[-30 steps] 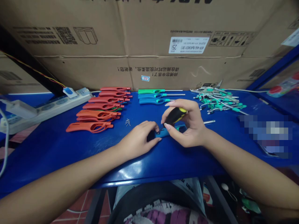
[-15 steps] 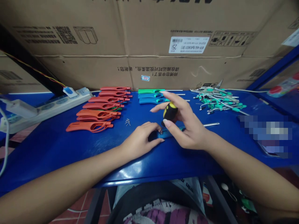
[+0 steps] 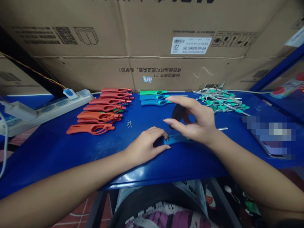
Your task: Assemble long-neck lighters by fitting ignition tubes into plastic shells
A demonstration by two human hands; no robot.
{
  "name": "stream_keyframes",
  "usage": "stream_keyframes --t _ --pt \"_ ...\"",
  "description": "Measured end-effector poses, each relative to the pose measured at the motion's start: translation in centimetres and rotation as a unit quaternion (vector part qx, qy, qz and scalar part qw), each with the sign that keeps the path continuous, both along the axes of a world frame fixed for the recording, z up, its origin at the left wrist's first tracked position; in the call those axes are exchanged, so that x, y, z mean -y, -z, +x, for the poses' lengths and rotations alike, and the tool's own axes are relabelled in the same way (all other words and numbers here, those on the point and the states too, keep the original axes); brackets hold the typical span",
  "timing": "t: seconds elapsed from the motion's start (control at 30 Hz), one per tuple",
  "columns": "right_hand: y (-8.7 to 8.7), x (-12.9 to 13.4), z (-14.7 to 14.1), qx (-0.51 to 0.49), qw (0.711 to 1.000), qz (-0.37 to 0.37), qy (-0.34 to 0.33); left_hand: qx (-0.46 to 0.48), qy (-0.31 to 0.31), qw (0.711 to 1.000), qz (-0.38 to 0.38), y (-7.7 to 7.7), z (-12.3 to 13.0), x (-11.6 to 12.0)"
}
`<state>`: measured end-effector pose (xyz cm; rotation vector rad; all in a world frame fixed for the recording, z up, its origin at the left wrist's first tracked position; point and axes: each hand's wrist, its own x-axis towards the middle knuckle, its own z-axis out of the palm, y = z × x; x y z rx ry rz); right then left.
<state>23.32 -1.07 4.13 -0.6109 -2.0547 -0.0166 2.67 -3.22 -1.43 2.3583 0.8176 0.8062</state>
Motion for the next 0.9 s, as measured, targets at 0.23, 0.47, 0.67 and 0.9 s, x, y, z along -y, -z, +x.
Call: stream_keyframes --t 0.23,0.47,0.67,0.9 --pt "-0.33 0.24 -0.39 -0.003 0.993 -0.100 -0.057 -0.007 -0.002 1.000 0.000 0.11 0.07 0.03" --pt "-0.44 0.47 -0.68 -0.020 0.997 0.061 -0.044 0.002 -0.003 1.000 0.011 0.28 0.08 0.05" --pt "-0.28 0.32 -0.40 -0.013 0.999 0.020 -0.034 0.002 -0.004 1.000 0.008 0.21 0.05 0.06" --pt "-0.26 0.37 -0.61 0.000 0.993 -0.077 -0.087 -0.005 -0.002 1.000 0.010 0.25 0.04 0.07"
